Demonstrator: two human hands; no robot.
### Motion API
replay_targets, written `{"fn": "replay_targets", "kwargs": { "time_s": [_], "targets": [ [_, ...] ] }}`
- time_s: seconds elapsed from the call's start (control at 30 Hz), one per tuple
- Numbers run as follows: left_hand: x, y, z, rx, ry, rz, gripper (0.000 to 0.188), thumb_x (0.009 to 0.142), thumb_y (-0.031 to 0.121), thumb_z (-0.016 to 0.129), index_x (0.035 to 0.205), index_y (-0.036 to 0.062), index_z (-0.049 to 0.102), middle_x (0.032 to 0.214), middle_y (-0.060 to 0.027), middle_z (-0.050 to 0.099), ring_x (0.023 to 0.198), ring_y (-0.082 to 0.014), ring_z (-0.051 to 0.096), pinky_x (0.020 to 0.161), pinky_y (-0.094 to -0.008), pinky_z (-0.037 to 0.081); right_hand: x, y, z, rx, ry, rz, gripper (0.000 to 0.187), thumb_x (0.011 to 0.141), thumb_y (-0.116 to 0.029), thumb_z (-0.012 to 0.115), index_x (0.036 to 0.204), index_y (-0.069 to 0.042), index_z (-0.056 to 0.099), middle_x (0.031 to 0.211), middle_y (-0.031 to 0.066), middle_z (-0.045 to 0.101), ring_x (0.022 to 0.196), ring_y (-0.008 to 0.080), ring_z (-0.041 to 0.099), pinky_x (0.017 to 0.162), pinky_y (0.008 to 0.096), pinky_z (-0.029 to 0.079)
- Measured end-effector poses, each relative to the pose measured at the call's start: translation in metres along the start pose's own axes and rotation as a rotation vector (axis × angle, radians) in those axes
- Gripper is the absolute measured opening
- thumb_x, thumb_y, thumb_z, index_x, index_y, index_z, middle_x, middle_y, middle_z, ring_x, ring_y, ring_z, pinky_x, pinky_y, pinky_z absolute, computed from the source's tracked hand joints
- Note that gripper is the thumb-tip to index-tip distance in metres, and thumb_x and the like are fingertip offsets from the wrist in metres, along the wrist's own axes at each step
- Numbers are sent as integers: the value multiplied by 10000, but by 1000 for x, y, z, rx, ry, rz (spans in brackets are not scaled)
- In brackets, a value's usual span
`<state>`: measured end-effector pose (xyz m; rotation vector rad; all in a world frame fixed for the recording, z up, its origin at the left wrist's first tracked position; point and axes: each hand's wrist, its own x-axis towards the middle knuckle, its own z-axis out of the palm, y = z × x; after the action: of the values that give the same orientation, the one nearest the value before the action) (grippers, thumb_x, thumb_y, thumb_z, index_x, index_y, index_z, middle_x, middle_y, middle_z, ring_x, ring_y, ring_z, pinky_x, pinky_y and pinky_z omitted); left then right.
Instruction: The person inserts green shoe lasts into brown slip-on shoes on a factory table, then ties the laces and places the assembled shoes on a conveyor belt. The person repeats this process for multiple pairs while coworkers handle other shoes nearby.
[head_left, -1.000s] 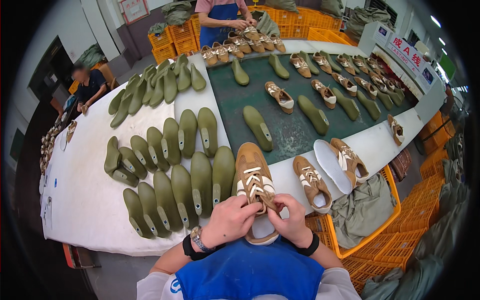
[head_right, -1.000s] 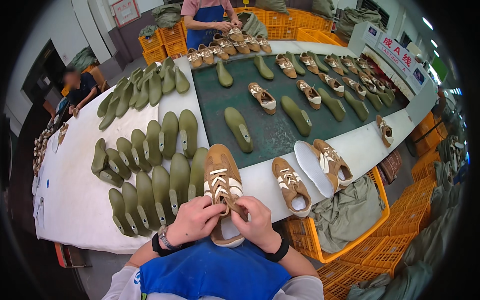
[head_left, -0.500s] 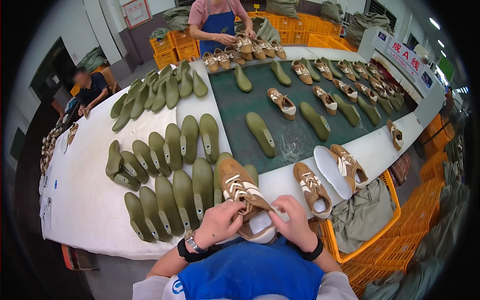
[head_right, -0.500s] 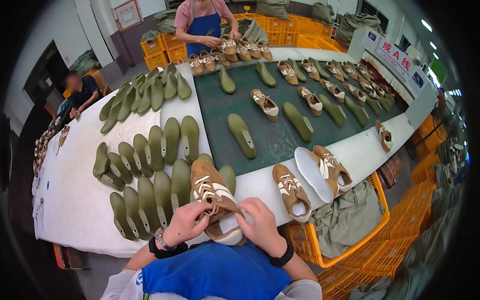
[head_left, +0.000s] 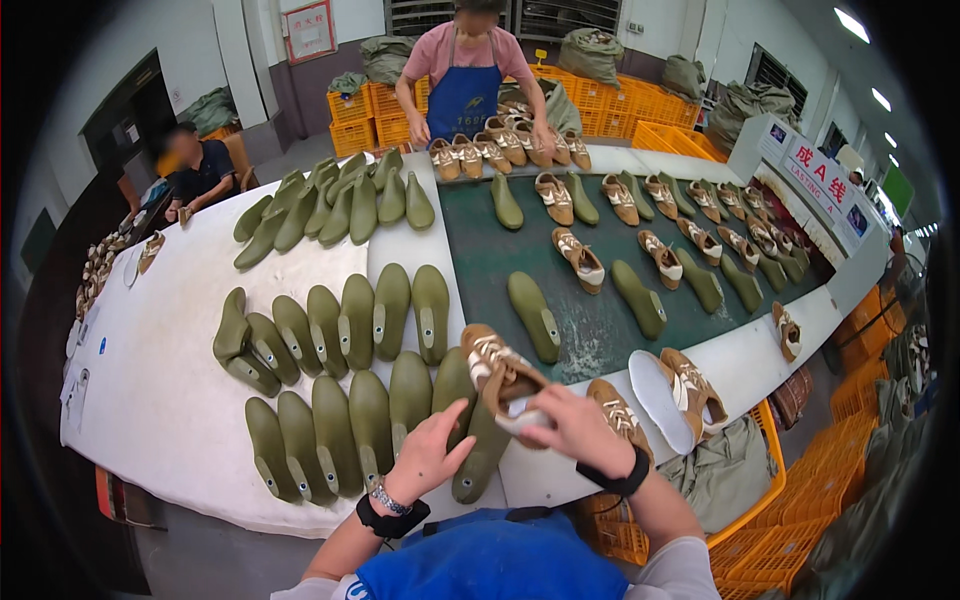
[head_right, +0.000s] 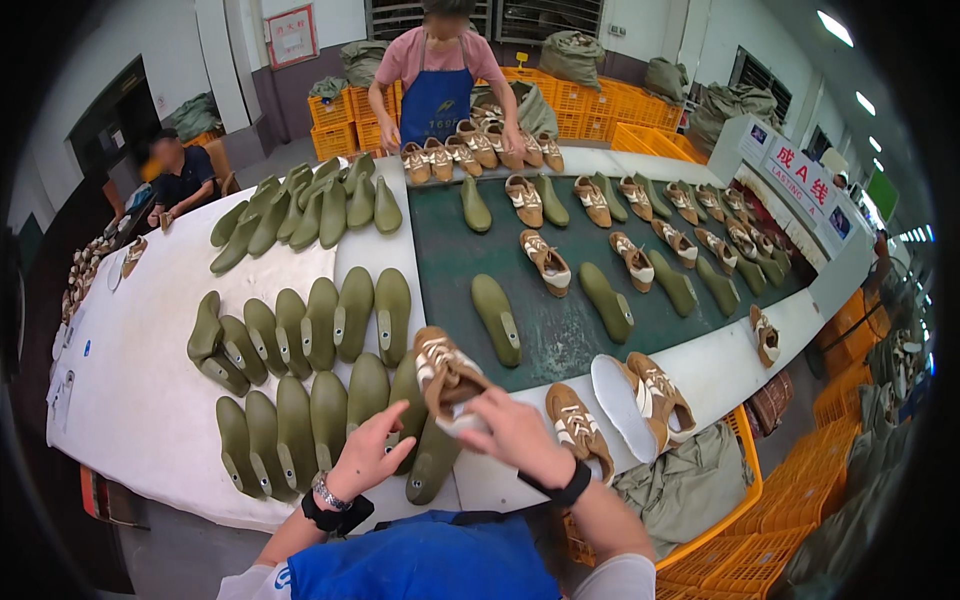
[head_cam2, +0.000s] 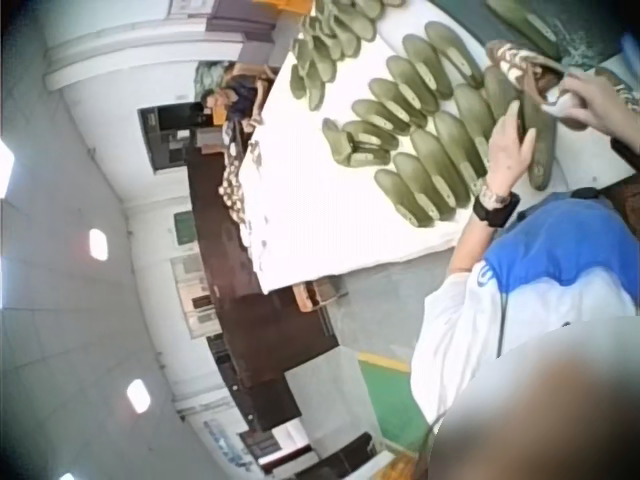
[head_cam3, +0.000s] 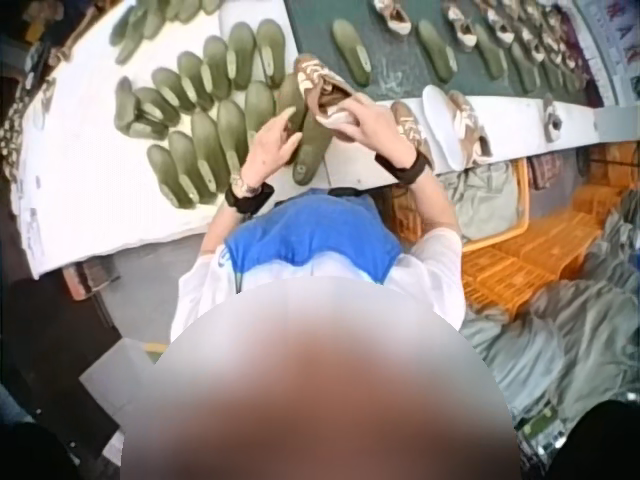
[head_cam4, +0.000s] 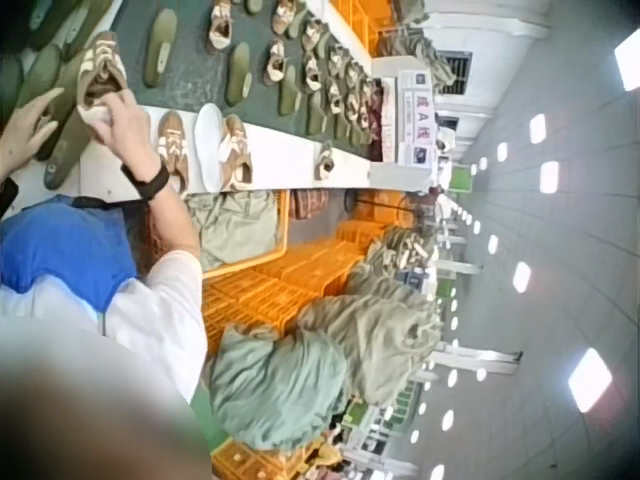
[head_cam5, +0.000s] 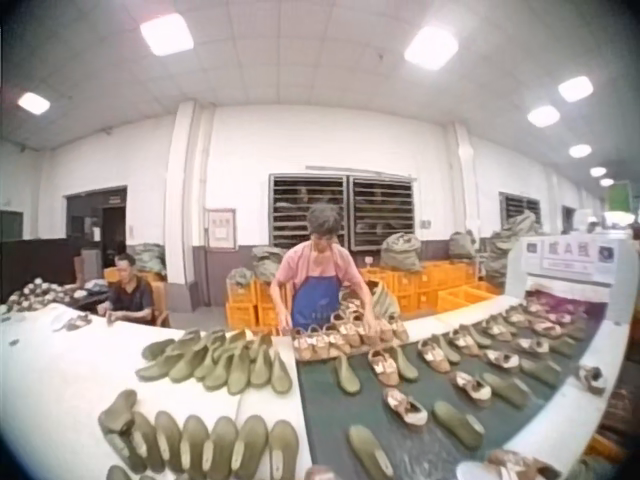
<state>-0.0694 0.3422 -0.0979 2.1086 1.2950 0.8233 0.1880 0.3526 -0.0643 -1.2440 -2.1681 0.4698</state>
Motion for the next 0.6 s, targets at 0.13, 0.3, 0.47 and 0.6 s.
{"fn": "replay_targets", "kwargs": {
  "time_s": [0.13, 0.3, 0.47, 0.6],
  "targets": [
    [-9, -45, 24, 292, -93, 80, 550, 749, 228, 727, 1224, 30, 531, 1244, -233, 493, 1179, -422, 450, 980, -468, 408, 82, 65, 14, -141, -57, 140, 361, 758, -310, 728, 1034, -97, 634, 981, 143, 620, 872, 350, 632, 767, 426, 514],
    [-22, -80, 60, 314, -32, 25, 531, 704, 182, 751, 1189, 75, 564, 1390, -258, 356, 1227, -439, 415, 999, -474, 407, 173, 152, 68, -290, -240, 267, 330, 764, -292, 728, 1018, -100, 640, 1019, 159, 616, 912, 360, 633, 825, 438, 502],
    [-22, -85, 65, 248, -13, -2, 502, 710, 143, 729, 1182, 73, 573, 1391, -271, 349, 1238, -436, 414, 1027, -456, 397, 228, 235, 132, -114, 79, 245, 438, 781, -114, 662, 1205, -119, 549, 1298, 220, 457, 1083, 404, 562, 918, 437, 475],
    [-19, -78, 46, 139, -125, -44, 562, 740, 163, 706, 1264, 89, 516, 1431, -223, 332, 1252, -410, 399, 1021, -447, 399, 234, 260, 161, 126, -149, 237, 636, 741, -116, 695, 1332, -78, 462, 1220, 208, 549, 1161, 374, 515, 1002, 406, 422]
  ]
}}
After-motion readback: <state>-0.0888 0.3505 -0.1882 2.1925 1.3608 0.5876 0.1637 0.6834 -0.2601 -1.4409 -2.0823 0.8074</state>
